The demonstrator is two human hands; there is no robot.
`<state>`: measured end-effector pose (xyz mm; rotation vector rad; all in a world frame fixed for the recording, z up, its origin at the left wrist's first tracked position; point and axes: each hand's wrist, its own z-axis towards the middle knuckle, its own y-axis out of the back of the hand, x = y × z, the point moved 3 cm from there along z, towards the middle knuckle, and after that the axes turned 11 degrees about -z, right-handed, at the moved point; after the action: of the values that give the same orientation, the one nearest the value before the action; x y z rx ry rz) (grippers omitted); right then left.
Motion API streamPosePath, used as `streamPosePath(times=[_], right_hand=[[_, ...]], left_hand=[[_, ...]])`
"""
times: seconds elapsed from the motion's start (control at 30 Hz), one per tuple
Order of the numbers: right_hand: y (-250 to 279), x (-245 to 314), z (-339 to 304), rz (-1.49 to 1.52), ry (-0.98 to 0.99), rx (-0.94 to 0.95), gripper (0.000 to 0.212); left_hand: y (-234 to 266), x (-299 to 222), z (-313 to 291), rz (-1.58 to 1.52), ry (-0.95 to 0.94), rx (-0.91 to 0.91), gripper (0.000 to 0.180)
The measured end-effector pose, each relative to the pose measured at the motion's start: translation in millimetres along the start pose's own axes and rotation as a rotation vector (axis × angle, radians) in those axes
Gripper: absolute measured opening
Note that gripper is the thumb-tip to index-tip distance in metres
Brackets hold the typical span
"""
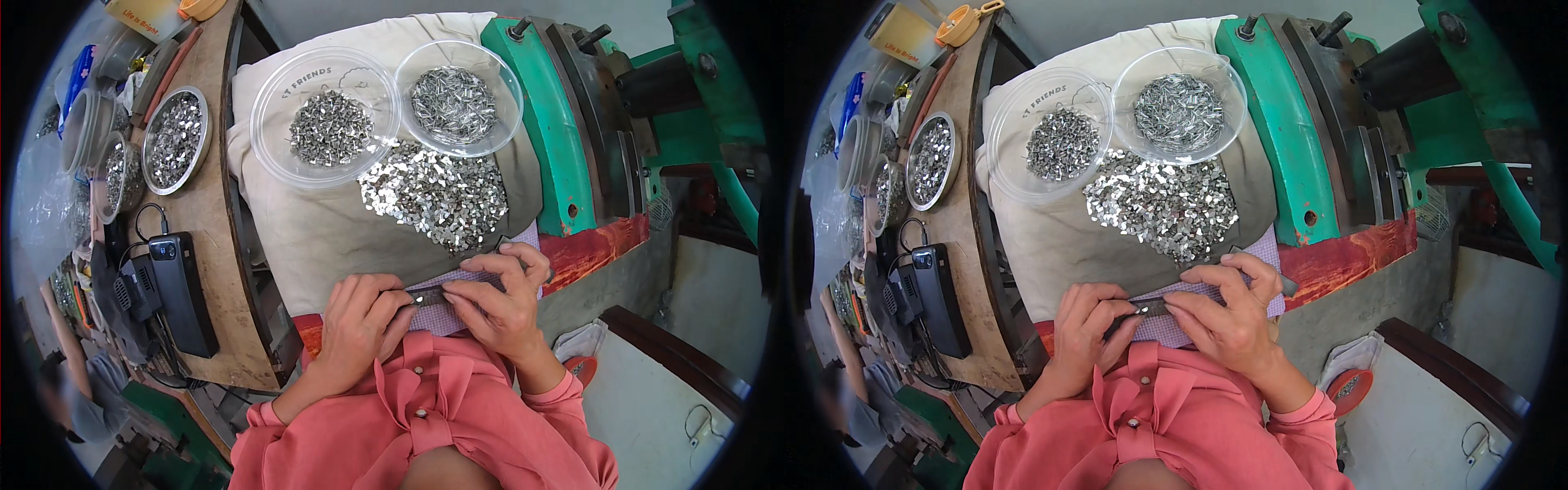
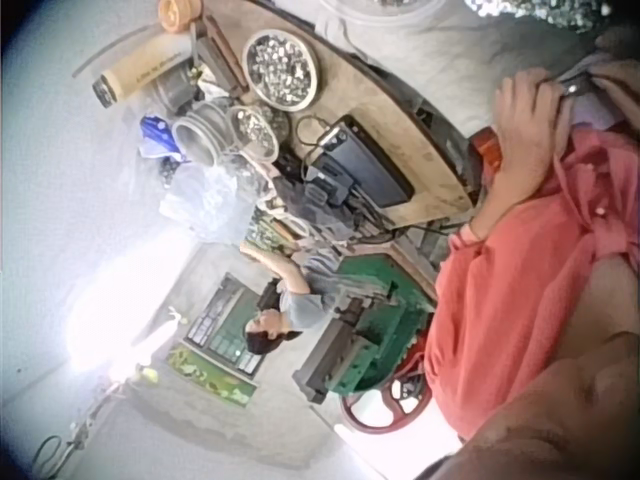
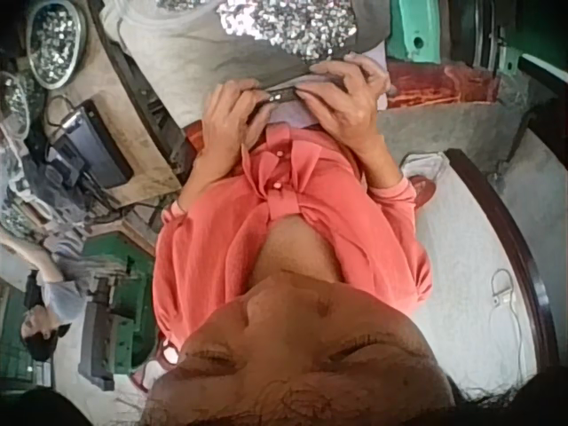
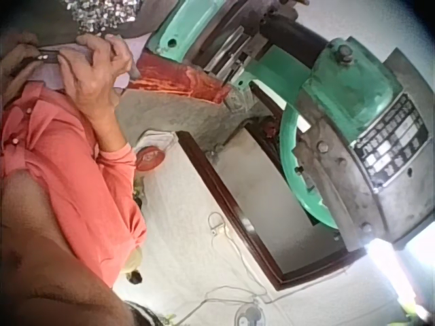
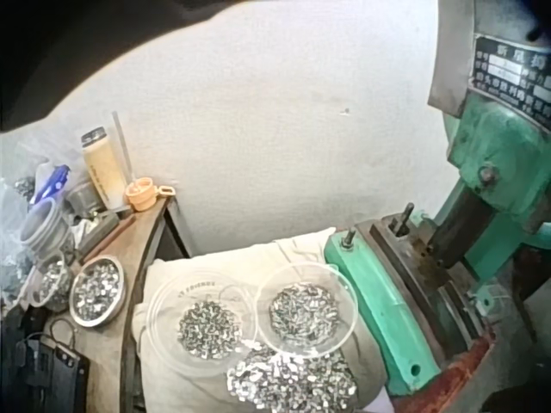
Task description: The person sorts small metal studs from plastic bowls and inserts them into a metal track by hand, then uses a press machine to secure them.
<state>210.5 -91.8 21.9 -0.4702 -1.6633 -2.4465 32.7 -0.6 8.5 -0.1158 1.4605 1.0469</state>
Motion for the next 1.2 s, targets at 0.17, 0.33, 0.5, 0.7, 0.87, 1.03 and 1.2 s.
streamPosePath(times=[0.17, 0.33, 0.5, 0.7, 0.87, 1.03, 1.2], right_hand=[[-2.8, 2.0, -3.1, -0.005, 0.003, 0.006, 0.021], [-1.3, 0.5, 8.8, -0.018, 0.02, 0.014, 0.022], [-6.5, -1.5, 39.3, -0.076, 0.061, -0.033, 0.022], [-26.0, 2.0, 74.0, -0.108, 0.2, -0.029, 0.019], [-39.7, 8.6, 81.8, -0.2, 0.31, -0.024, 0.01], [-41.3, 12.2, 75.2, -0.235, 0.378, -0.091, 0.01], [-39.0, 13.1, 77.4, -0.196, 0.339, -0.064, 0.01]], left_hand=[[-2.6, 0.4, 0.9, 0.03, -0.009, -0.01, 0.022], [-1.2, -2.3, -0.2, 0.054, -0.029, 0.01, 0.023], [0.0, -3.0, 0.5, 0.025, 0.013, 0.023, 0.031], [0.5, 1.0, -4.0, 0.026, 0.004, 0.039, 0.034], [6.0, 4.6, -9.8, -0.008, 0.045, 0.003, 0.033], [6.9, 1.1, -2.6, -0.034, 0.07, 0.013, 0.029], [1.0, 2.0, -0.9, 0.017, 0.044, -0.009, 0.026]])
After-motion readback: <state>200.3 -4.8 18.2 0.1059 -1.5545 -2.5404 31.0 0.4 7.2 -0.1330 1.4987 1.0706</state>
